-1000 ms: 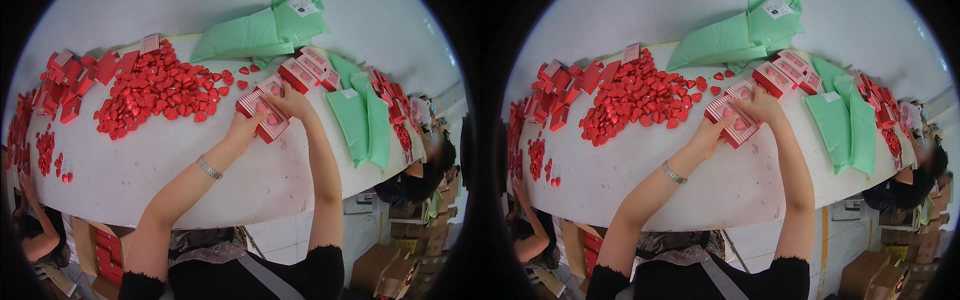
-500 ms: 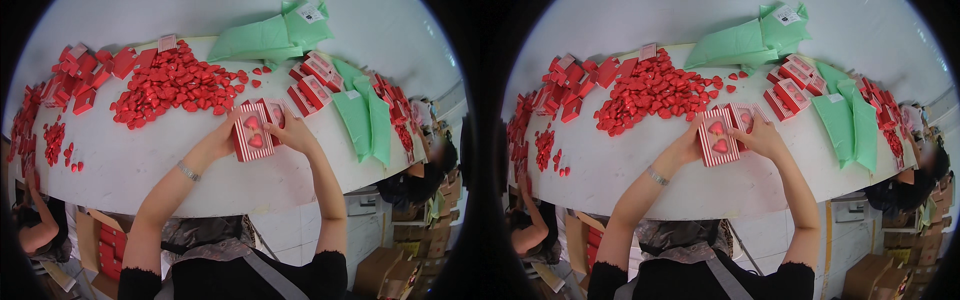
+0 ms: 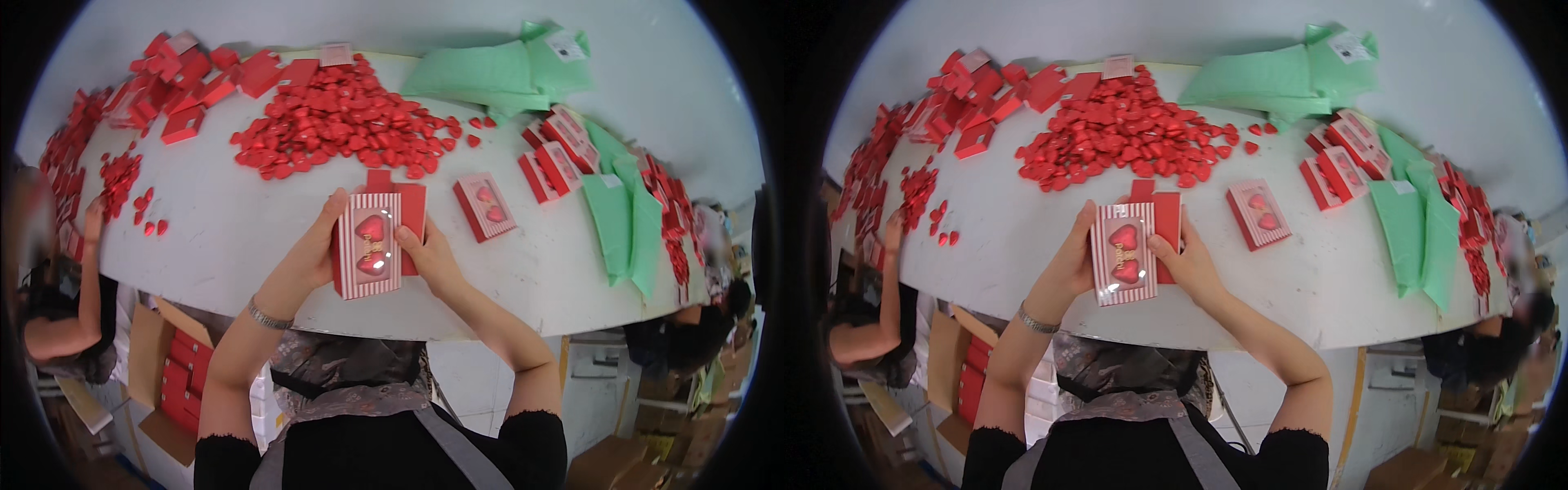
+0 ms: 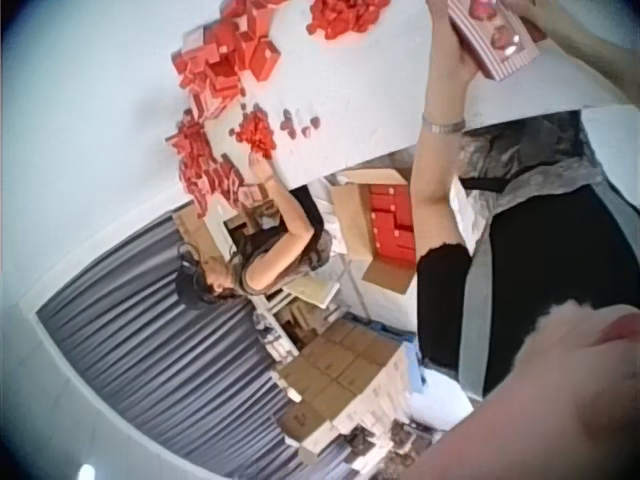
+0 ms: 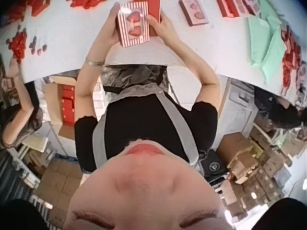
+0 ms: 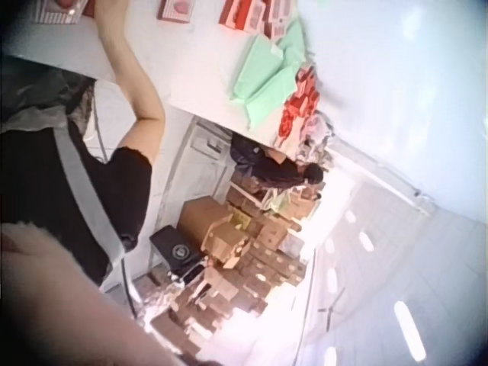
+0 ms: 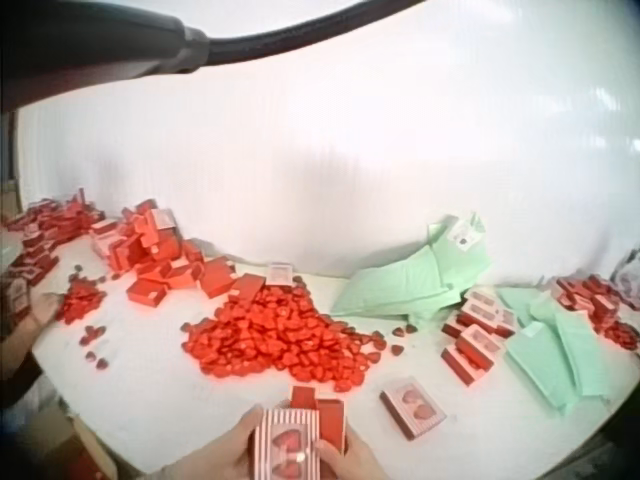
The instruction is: The person places red heart-shaped items into small red and white striped boxes, closes them, and stacks them into a larger cardboard box. The process is repeated continuously with items taken from a pile on the table.
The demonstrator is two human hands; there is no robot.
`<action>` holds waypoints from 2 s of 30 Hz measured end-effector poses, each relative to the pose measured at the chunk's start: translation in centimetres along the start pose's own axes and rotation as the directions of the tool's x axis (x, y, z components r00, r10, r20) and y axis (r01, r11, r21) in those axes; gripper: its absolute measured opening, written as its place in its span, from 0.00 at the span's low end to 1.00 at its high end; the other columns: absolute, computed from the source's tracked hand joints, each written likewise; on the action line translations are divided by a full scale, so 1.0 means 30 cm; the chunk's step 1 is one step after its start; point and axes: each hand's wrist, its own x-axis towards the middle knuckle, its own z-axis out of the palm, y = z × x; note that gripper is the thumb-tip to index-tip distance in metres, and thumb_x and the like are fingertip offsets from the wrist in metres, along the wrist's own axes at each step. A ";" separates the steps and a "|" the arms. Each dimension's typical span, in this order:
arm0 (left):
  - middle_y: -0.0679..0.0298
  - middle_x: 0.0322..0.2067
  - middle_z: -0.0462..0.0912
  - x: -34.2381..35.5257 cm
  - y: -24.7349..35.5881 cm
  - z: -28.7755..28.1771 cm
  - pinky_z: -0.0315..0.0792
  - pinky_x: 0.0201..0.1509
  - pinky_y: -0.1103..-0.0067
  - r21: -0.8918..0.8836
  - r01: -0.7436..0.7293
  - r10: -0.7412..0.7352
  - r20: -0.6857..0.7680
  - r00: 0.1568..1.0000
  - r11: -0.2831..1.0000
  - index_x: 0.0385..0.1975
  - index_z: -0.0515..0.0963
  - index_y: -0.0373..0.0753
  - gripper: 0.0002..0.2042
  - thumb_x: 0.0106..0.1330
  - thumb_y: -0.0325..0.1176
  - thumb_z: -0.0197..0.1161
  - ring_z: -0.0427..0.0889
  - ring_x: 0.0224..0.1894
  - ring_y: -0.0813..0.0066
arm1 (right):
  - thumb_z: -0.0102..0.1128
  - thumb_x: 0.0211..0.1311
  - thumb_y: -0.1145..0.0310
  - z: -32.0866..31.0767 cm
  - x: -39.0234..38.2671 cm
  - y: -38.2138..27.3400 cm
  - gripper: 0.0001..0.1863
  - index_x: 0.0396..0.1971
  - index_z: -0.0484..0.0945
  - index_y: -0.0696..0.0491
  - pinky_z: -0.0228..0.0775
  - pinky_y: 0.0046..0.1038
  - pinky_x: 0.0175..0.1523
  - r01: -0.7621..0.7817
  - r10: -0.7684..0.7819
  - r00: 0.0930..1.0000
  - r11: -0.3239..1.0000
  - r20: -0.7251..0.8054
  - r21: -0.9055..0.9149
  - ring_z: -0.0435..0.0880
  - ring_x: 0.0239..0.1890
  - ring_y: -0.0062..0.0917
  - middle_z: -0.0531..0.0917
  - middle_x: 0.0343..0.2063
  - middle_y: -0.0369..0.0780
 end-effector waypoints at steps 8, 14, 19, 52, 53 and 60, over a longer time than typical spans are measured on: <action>0.42 0.69 0.48 -0.202 0.165 -0.127 0.58 0.69 0.63 0.481 -0.099 0.250 -0.262 0.932 0.871 0.68 0.56 0.33 0.43 0.62 0.59 0.60 0.55 0.71 0.51 | 0.53 0.70 0.51 0.361 0.163 0.099 0.28 0.53 0.71 0.63 0.75 0.24 0.46 -0.325 0.269 0.939 0.898 0.216 0.298 0.81 0.40 0.19 0.81 0.43 0.41; 0.39 0.71 0.38 -0.177 0.056 -0.122 0.50 0.70 0.50 0.967 0.250 0.488 -0.196 0.851 -0.047 0.71 0.50 0.40 0.53 0.51 0.62 0.69 0.36 0.73 0.37 | 0.65 0.58 0.59 0.196 0.193 0.084 0.33 0.60 0.68 0.61 0.74 0.36 0.50 0.290 -0.333 0.939 0.643 0.082 -0.709 0.78 0.48 0.42 0.76 0.51 0.51; 0.40 0.66 0.58 -0.135 0.091 -0.197 0.60 0.65 0.56 0.970 0.139 0.642 0.023 0.766 -0.201 0.69 0.53 0.32 0.51 0.55 0.63 0.65 0.60 0.64 0.42 | 0.68 0.53 0.52 -0.194 0.092 -0.040 0.39 0.64 0.66 0.51 0.66 0.41 0.58 -0.291 -0.633 0.768 -0.217 -0.093 -0.932 0.70 0.58 0.47 0.69 0.60 0.52; 0.58 0.53 0.76 -1.080 -0.065 -0.831 0.77 0.50 0.78 0.793 0.068 0.796 -0.603 -0.061 0.606 0.68 0.61 0.43 0.24 0.72 0.25 0.49 0.79 0.50 0.74 | 0.52 0.66 0.61 0.278 0.030 -0.087 0.28 0.63 0.65 0.57 0.66 0.38 0.62 0.130 -0.110 0.932 0.991 -0.346 0.034 0.72 0.60 0.33 0.73 0.58 0.43; 0.62 0.52 0.76 -1.218 -0.129 -0.972 0.77 0.44 0.82 0.533 -0.175 0.538 -0.843 -0.023 0.828 0.69 0.60 0.46 0.25 0.72 0.29 0.51 0.79 0.48 0.78 | 0.52 0.64 0.61 0.249 0.026 -0.096 0.29 0.63 0.64 0.57 0.65 0.38 0.63 0.154 -0.129 0.903 0.988 -0.410 0.028 0.71 0.60 0.33 0.73 0.59 0.43; 0.53 0.59 0.72 -1.622 -0.675 -1.534 0.75 0.54 0.66 -0.008 0.349 0.029 -0.994 -0.101 0.937 0.69 0.58 0.42 0.27 0.69 0.30 0.52 0.79 0.53 0.58 | 0.54 0.60 0.63 0.316 0.037 -0.179 0.30 0.63 0.65 0.57 0.64 0.40 0.65 0.313 -0.306 0.792 0.947 -0.528 -0.080 0.71 0.61 0.35 0.72 0.59 0.44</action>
